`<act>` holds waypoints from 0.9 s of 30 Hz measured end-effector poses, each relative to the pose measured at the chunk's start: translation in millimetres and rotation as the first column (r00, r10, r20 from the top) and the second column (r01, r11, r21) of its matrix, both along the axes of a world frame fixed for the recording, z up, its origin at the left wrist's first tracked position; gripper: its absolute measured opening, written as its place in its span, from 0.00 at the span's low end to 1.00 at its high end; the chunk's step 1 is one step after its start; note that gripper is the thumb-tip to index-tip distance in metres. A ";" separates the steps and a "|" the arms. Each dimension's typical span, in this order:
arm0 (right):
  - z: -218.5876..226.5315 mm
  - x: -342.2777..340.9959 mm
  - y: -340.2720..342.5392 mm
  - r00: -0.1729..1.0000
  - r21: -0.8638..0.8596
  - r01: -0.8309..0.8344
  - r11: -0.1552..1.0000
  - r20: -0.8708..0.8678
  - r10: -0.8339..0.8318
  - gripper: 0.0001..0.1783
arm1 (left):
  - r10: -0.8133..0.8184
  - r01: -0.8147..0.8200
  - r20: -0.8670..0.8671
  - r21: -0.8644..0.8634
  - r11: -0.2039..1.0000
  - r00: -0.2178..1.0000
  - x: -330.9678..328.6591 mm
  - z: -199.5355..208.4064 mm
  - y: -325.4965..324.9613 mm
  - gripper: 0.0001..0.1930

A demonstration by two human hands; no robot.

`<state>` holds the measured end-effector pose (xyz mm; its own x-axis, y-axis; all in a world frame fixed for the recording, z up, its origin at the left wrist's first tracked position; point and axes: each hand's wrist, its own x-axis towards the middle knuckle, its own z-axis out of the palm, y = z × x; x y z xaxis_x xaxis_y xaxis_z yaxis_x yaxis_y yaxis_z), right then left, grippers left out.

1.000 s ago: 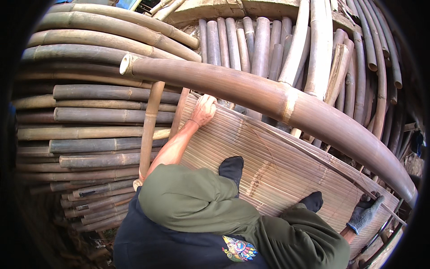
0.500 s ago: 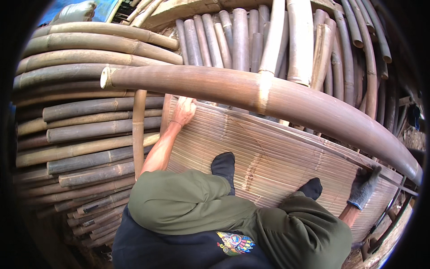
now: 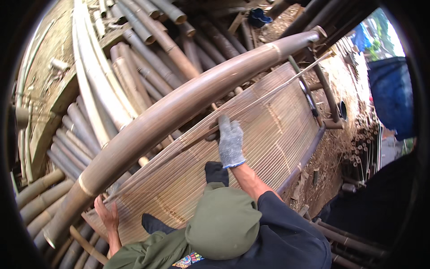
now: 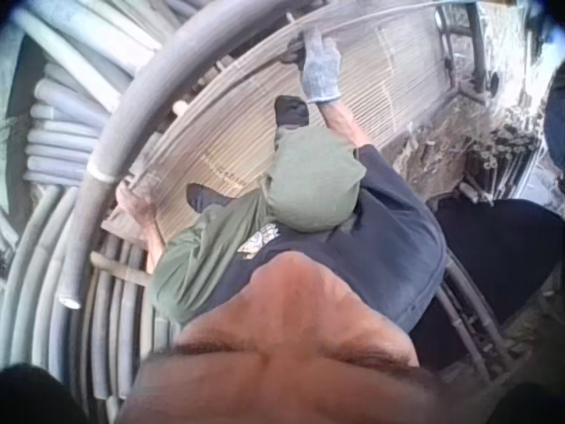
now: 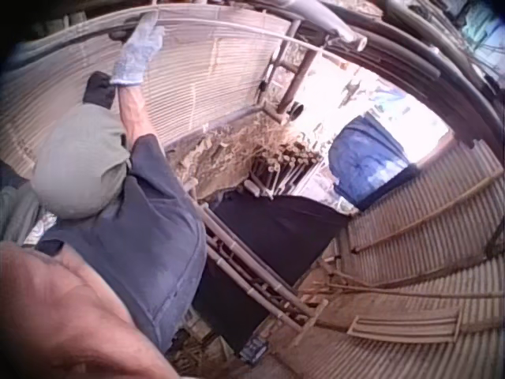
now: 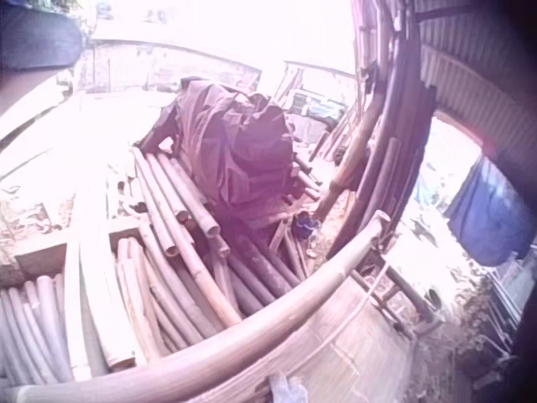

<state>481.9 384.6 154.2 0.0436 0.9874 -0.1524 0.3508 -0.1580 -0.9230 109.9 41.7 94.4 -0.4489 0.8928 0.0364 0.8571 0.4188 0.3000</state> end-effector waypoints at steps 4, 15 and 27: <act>-2.0 12.6 -22.9 0.934 -0.266 0.198 0.943 -0.242 -0.264 0.23 | -0.303 0.305 0.132 0.005 0.952 0.944 35.3 31.7 44.4 0.22; -75.5 90.0 129.8 0.783 0.153 0.512 0.846 0.323 -0.532 0.33 | -0.125 0.202 0.521 -0.092 0.975 0.844 27.3 6.2 67.5 0.13; -87.0 98.2 165.4 0.707 0.124 0.371 0.920 0.605 -0.367 0.32 | -0.031 0.060 0.562 -0.032 0.998 0.826 15.4 4.0 56.5 0.16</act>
<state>580.2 549.9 67.3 0.4890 0.8718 0.0294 0.7453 -0.4000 -0.5334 125.2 98.2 98.3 -0.3381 0.9070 -0.2511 0.5651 0.4091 0.7165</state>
